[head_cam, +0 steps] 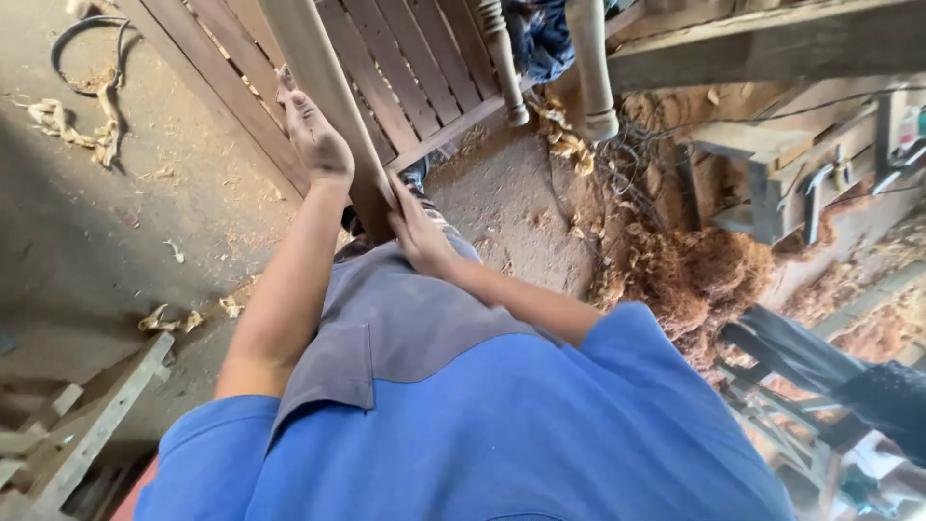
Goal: Sanding the surfaces and legs of a wooden chair by hand using sandpaper to smooth the wood.
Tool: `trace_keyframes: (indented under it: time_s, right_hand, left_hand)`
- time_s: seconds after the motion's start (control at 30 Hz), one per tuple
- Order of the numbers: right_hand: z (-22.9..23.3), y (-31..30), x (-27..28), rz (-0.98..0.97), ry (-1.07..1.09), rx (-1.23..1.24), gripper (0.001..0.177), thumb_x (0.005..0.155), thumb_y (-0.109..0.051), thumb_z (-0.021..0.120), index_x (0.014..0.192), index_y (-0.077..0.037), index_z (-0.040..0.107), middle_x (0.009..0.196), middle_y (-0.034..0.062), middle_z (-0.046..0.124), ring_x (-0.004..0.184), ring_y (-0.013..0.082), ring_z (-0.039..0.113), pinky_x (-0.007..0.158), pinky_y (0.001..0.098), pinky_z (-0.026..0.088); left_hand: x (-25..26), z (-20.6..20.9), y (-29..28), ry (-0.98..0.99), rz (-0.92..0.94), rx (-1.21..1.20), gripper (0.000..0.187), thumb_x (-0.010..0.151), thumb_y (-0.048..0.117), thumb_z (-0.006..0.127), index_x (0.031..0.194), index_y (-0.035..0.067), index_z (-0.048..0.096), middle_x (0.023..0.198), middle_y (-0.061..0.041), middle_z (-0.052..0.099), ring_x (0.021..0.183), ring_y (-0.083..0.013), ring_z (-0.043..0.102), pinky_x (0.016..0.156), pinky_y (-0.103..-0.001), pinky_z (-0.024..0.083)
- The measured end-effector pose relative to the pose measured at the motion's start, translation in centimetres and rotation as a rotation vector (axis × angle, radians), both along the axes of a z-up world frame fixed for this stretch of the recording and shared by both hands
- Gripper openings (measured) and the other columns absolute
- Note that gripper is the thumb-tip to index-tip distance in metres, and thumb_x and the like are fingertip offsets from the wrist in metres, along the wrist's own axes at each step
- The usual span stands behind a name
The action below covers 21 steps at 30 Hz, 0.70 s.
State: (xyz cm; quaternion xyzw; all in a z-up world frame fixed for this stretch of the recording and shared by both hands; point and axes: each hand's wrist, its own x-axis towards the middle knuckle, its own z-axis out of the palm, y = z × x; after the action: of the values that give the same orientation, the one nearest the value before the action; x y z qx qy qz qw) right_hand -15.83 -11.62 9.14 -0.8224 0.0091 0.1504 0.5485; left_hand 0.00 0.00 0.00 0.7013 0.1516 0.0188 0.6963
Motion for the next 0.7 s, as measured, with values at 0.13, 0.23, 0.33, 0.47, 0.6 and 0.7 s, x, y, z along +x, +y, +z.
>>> trace_keyframes:
  time_s: [0.13,0.23,0.33,0.47,0.6,0.7]
  right_hand:
    - [1.6,-4.4,-2.3,0.053,0.356,0.454,0.064,0.106,-0.03,0.041,0.161,-0.005,0.019,0.169,0.0148,0.022,0.152,0.0262,0.03,0.092,0.0356,0.06]
    - [-0.2,-2.7,1.4,-0.088,0.225,0.182,0.057,0.11,-0.026,0.037,0.16,-0.003,0.023,0.167,0.0124,0.026,0.155,0.0197,0.024,0.129,0.034,0.013]
    - [-4.6,0.9,8.8,-0.135,0.026,0.13,0.055,0.111,-0.031,0.028,0.157,-0.001,0.031,0.162,0.0188,0.037,0.154,0.0265,0.03,0.129,0.035,0.019]
    - [-3.2,2.8,13.6,-0.235,-0.064,0.025,0.053,0.113,-0.03,0.029,0.161,-0.008,0.024,0.168,0.0113,0.03,0.157,0.0248,0.03,0.133,0.0415,0.023]
    - [-2.8,0.9,6.6,-0.029,-0.213,-0.163,0.054,0.114,-0.015,0.038,0.163,-0.003,0.021,0.165,0.0197,0.031,0.152,0.0312,0.036,0.128,0.0419,0.027]
    - [-1.7,-2.5,2.9,0.066,0.137,0.045,0.057,0.106,-0.02,0.039,0.157,0.001,0.028,0.164,0.0167,0.032,0.153,0.0251,0.031,0.128,0.0341,0.02]
  left_hand:
    - [0.4,-0.2,-0.3,0.008,0.037,0.057,0.073,0.105,0.057,0.024,0.139,-0.001,0.053,0.146,-0.024,0.055,0.142,-0.035,0.047,0.12,-0.04,0.034]
    - [0.0,-2.1,-0.3,0.088,0.045,-0.122,0.072,0.106,0.051,0.031,0.153,-0.004,0.037,0.16,-0.024,0.038,0.154,-0.0316,0.029,0.128,-0.036,0.022]
    - [0.2,-2.0,-0.4,-0.03,0.025,-0.219,0.066,0.109,0.049,0.032,0.152,-0.001,0.04,0.155,-0.022,0.047,0.148,-0.0323,0.042,0.125,-0.035,0.034]
    - [0.1,-3.0,-0.1,0.003,0.001,-0.051,0.068,0.11,0.047,0.028,0.155,-0.003,0.035,0.164,-0.023,0.031,0.157,-0.0333,0.02,0.132,-0.04,0.018]
    - [0.9,7.2,-0.2,0.19,0.008,0.15,0.06,0.107,0.056,0.025,0.131,0.017,0.063,0.124,-0.026,0.068,0.125,-0.0433,0.057,0.108,-0.055,0.044]
    - [0.6,2.0,-0.1,0.053,-0.059,0.029,0.069,0.11,0.048,0.02,0.159,0.001,0.026,0.168,-0.02,0.026,0.159,-0.0314,0.018,0.133,-0.039,0.014]
